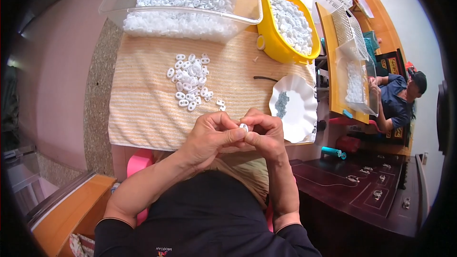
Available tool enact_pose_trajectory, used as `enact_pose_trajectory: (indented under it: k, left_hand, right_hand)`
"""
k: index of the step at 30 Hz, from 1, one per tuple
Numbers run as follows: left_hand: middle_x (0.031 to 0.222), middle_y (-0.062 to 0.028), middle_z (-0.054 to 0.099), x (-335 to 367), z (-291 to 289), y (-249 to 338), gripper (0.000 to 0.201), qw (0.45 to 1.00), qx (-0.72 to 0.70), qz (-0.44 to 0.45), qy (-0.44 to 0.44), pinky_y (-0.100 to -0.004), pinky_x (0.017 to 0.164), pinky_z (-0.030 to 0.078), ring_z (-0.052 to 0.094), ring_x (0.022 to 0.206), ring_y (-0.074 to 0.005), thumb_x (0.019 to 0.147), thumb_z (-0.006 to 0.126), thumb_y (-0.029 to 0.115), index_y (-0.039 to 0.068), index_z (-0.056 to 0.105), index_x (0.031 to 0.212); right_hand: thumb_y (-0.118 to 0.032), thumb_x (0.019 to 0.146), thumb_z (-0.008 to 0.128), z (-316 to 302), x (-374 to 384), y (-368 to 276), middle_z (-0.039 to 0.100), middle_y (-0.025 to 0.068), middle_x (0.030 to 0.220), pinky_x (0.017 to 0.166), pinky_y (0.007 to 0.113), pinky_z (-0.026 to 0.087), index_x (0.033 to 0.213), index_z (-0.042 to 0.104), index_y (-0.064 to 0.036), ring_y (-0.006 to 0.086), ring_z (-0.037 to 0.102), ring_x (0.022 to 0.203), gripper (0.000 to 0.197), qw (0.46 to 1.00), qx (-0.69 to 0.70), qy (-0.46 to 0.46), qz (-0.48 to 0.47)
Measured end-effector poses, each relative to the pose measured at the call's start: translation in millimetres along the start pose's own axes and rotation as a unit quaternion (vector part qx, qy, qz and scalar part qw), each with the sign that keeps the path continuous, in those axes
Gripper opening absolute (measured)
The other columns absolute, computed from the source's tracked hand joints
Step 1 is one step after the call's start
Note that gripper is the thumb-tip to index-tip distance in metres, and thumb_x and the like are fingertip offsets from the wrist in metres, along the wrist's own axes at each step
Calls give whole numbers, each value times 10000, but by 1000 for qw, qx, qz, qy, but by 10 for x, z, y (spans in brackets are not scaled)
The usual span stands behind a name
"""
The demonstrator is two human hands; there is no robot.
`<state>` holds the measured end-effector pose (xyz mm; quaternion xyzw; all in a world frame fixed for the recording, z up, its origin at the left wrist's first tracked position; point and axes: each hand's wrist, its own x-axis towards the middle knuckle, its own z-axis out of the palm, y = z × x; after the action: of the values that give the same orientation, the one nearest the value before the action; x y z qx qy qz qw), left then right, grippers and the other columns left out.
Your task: Assembling small white plastic clips by inserting tiny black pins into them.
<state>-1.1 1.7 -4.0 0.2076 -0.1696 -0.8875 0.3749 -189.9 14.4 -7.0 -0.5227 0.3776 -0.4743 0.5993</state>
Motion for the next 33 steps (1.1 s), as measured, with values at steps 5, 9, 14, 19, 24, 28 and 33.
enact_pose_trajectory:
  k: [5,9,14,19,24,28,33]
  left_hand:
    - [836,-86,662,27,-43,22,103,1000,14,-14,15,-264,691,573,660,748,-147,846,694,73,13,614,873]
    - [853,-78,659,22,-26,15,114,999,14,-27,15,-261,703,570,652,763,-137,845,699,86,14,621,888]
    - [1031,-134,640,29,12,19,100,998,-20,-17,49,-266,730,570,645,766,-135,858,673,61,8,621,925]
    - [1064,-142,631,1,27,-40,93,997,69,-3,25,-248,721,557,634,763,-114,839,686,44,2,631,900]
    - [901,-78,681,-24,81,-138,81,972,226,36,-52,-214,682,505,607,750,-73,812,720,47,-1,657,830]
    - [786,-43,687,-80,123,-215,105,940,311,72,-121,-228,667,484,605,741,-64,788,733,73,-9,670,809]
    - [789,-48,687,-166,212,-172,102,931,331,49,-145,-227,689,487,610,761,-73,797,728,84,-5,682,808]
  right_hand:
    - [-45,789,727,18,38,-76,563,65,908,712,234,455,1061,650,26,124,546,791,292,999,9,-3,48]
    - [-3,791,692,-30,23,-100,578,60,902,714,243,475,950,636,24,132,572,812,170,999,-10,2,50]
    - [43,812,642,-44,179,-405,624,50,817,638,250,525,890,621,8,126,632,710,87,981,-89,169,35]
    - [-74,840,691,-414,665,-1020,629,37,690,559,200,473,955,676,21,68,579,585,150,878,-372,280,-110]
    - [-45,829,678,-598,877,-1018,661,57,850,565,220,477,1037,649,4,100,587,617,215,806,-515,252,-149]
    - [38,788,679,-236,627,-656,623,9,847,582,204,435,986,656,-23,50,528,643,209,889,-450,48,-64]
    - [-11,771,695,204,442,-334,652,108,865,605,269,485,948,662,20,157,603,671,184,892,-450,-19,38]
